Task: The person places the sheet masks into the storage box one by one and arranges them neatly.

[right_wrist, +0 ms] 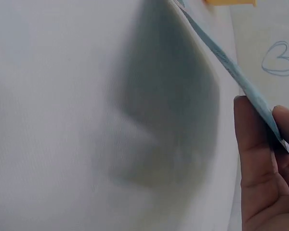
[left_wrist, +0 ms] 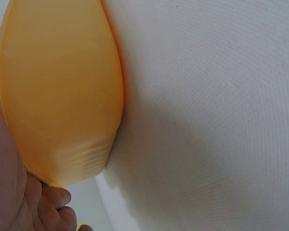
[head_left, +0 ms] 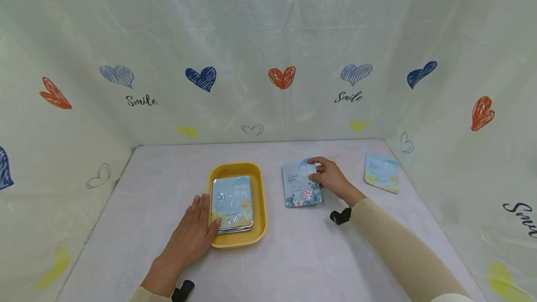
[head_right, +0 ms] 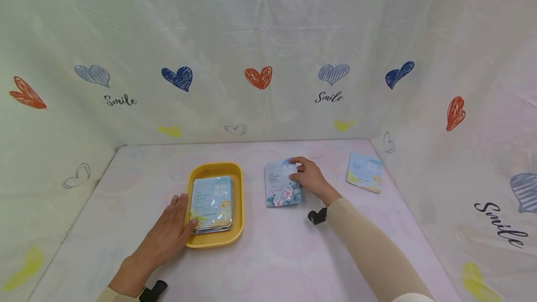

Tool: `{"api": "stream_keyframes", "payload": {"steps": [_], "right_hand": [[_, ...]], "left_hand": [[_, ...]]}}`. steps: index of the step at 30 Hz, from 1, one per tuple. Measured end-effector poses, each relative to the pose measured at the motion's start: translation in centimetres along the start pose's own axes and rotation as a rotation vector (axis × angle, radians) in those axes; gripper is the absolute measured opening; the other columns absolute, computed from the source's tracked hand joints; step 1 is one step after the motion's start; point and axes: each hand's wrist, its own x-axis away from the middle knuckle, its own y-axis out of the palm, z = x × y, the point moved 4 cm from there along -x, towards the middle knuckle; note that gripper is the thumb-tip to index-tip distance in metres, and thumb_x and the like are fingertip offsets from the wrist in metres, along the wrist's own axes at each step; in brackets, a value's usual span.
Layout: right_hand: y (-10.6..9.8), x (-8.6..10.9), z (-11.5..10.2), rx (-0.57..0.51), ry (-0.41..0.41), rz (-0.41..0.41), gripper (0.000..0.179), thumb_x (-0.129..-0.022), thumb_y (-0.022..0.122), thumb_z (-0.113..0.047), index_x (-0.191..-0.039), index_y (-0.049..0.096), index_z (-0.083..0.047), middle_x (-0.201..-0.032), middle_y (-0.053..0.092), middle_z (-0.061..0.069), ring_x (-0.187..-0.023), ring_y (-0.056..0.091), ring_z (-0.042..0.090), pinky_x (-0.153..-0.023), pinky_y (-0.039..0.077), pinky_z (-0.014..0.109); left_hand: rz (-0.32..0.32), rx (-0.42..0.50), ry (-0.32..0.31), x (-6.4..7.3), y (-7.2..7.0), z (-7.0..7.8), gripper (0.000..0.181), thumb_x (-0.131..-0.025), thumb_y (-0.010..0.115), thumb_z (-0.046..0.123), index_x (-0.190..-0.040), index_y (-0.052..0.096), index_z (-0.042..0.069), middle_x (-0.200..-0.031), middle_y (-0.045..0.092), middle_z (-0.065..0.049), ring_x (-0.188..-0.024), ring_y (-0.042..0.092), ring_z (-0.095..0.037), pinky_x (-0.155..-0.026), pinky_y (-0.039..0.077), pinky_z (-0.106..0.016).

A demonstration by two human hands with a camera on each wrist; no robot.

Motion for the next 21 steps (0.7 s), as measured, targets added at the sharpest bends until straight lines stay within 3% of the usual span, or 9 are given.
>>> {"api": "stream_keyframes", "payload": {"steps": [3, 10, 21], "right_hand": [[0.2, 0.2, -0.3, -0.017, -0.009, 0.014, 0.051, -0.099, 0.071, -0.007, -0.147, 0.055, -0.010, -0.101, 0.070, 0.014, -0.083, 0.060, 0.022, -0.068, 0.055, 0.032], [0.7, 0.7, -1.5, -0.045, -0.046, 0.036, 0.050, -0.101, 0.069, -0.009, -0.148, 0.053, -0.009, -0.118, 0.072, 0.019, -0.088, 0.062, 0.023, -0.071, 0.058, 0.031], [1.5, 0.8, -4.1, -0.147, -0.121, 0.047, 0.050, -0.100, 0.068, -0.007, -0.147, 0.053, -0.007, -0.121, 0.072, 0.022, -0.087, 0.067, 0.023, -0.071, 0.062, 0.031]], "left_hand": [[-0.005, 0.004, -0.003, 0.0, 0.0, 0.0, 0.079, -0.111, 0.050, 0.037, -0.163, 0.015, -0.012, -0.170, 0.025, -0.032, -0.160, 0.017, -0.047, -0.128, 0.024, -0.062], [-0.027, 0.022, -0.024, 0.0, 0.0, 0.0, 0.080, -0.112, 0.049, 0.037, -0.164, 0.012, -0.011, -0.171, 0.021, -0.031, -0.161, 0.014, -0.046, -0.129, 0.021, -0.061], [-0.017, 0.021, -0.033, -0.2, 0.2, -0.2, 0.080, -0.111, 0.049, 0.038, -0.164, 0.013, -0.010, -0.171, 0.020, -0.031, -0.161, 0.014, -0.047, -0.129, 0.020, -0.061]]}}
